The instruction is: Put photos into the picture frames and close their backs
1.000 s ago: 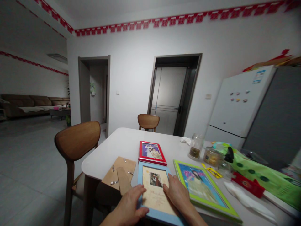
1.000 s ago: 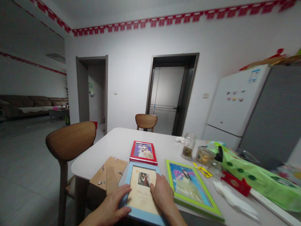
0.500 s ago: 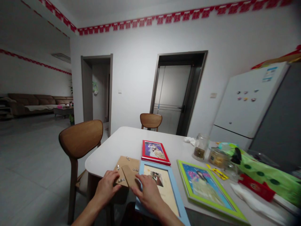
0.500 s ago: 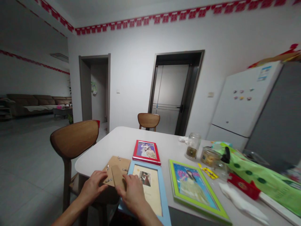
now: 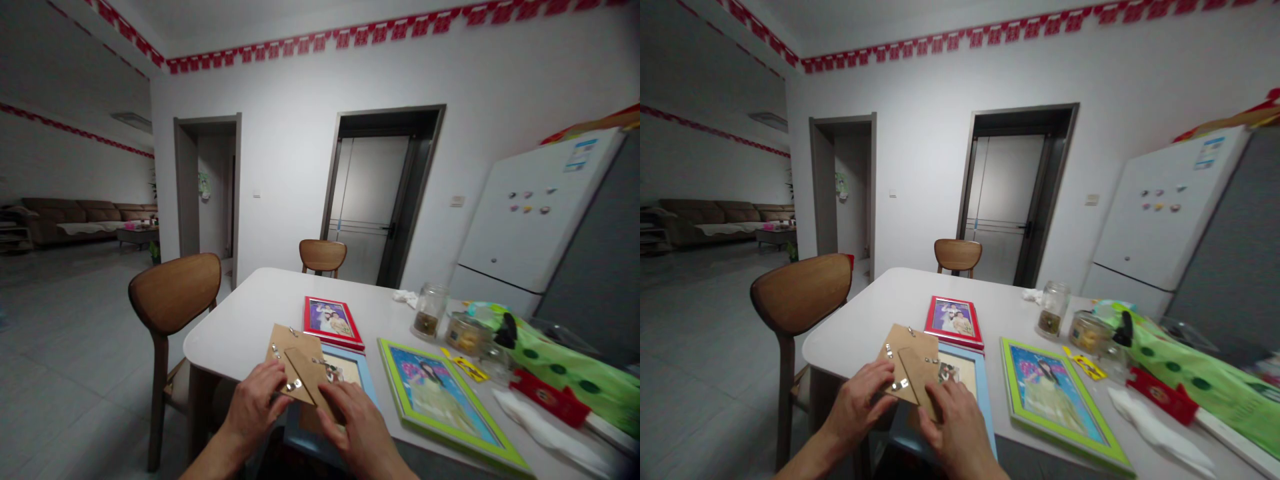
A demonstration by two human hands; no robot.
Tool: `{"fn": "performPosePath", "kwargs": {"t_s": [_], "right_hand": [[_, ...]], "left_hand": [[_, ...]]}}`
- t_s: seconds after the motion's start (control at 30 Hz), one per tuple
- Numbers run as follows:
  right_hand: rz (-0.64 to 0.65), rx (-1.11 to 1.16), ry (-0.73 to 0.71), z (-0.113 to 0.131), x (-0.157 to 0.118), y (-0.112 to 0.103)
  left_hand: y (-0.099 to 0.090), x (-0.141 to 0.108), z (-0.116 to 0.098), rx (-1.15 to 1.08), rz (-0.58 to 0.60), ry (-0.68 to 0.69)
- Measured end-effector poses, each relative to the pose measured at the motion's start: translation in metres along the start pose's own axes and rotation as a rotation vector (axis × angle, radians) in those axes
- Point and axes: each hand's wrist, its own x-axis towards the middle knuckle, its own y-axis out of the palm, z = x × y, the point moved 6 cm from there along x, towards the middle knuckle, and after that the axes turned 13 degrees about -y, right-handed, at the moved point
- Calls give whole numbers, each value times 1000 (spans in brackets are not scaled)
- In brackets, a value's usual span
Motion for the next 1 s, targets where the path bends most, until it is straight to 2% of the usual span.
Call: {"fn": "performPosePath", "kwargs": {"t_s": [0.13,0.23,0.3,0.57,0.73,1.0], "right_hand": [[-7,-127,-2,-26,-38,-17],[14,-201,-2,-39,-55,-16],[37,-227,6,-43,-60,-12],[125,-206,63,-43,-65,-5],[164,-203,133,-45,-60,-3],[119,-149,122,-50,-46,-1]], "left_hand": [[35,-8,-25,-39,143,9],[59,-15,-31,-49,258,-24],[68,-18,-31,-41,316,-59],[71,-18,-31,5,500,-157],[70,-13,-34,8,551,-194],[76,-20,-19,-28,634,-164]]}}
